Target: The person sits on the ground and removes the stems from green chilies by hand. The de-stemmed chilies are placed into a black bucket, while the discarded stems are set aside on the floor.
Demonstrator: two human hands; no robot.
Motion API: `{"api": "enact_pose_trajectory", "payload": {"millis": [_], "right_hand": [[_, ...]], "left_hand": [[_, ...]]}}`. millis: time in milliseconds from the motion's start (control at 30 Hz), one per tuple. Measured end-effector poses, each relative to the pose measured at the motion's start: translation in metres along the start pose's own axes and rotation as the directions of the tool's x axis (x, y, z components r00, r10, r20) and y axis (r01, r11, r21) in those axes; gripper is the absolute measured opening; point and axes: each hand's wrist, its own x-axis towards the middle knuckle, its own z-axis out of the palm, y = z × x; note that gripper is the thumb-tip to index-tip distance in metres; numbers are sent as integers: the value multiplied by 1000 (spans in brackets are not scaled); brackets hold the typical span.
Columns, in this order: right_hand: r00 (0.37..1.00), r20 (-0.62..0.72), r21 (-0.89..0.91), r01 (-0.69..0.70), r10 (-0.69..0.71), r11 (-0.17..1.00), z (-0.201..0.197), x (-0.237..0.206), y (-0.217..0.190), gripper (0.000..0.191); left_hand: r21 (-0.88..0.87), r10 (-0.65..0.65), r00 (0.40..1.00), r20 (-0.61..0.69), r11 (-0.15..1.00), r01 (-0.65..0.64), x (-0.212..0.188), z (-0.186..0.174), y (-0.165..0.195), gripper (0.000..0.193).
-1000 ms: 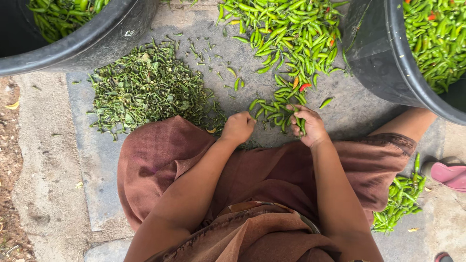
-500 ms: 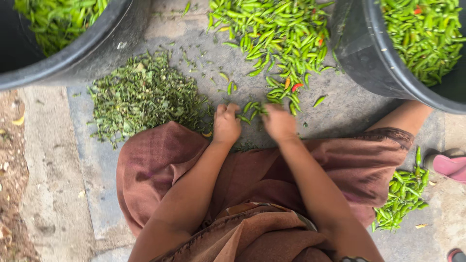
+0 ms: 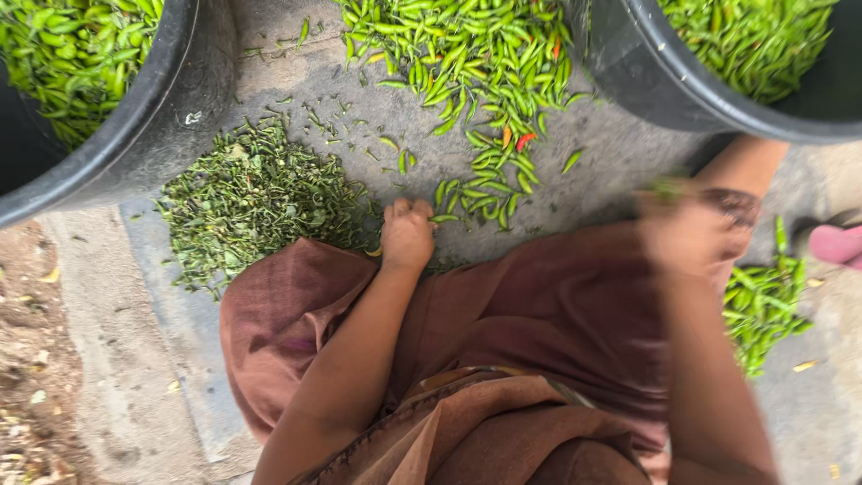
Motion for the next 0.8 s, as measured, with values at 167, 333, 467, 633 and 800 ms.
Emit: {"api": "enact_pose_trajectory", "payload": {"millis": [167, 333, 467, 633, 800], "right_hand": [[909, 95, 23, -409, 405, 912, -13, -60, 176, 33], [816, -30, 146, -568, 578, 810, -69, -112, 281, 38], [843, -131, 172, -499, 521, 850, -102, -117, 314, 36], [731, 46, 790, -444, 681, 423, -87, -97, 267, 20], [974, 216, 904, -228, 75, 361, -7, -86, 57, 28]], "left_hand": [[288, -38, 977, 212, 957, -25, -10, -18, 1, 27], [-20, 222, 975, -1, 975, -221, -18, -30, -2, 18], [-164, 192, 976, -102, 965, -206, -13, -22, 2, 13], [-124, 248, 961, -120, 957, -263, -9, -20, 20, 10], [-206, 321, 938, -134, 917, -343, -22, -35, 55, 9]]}}
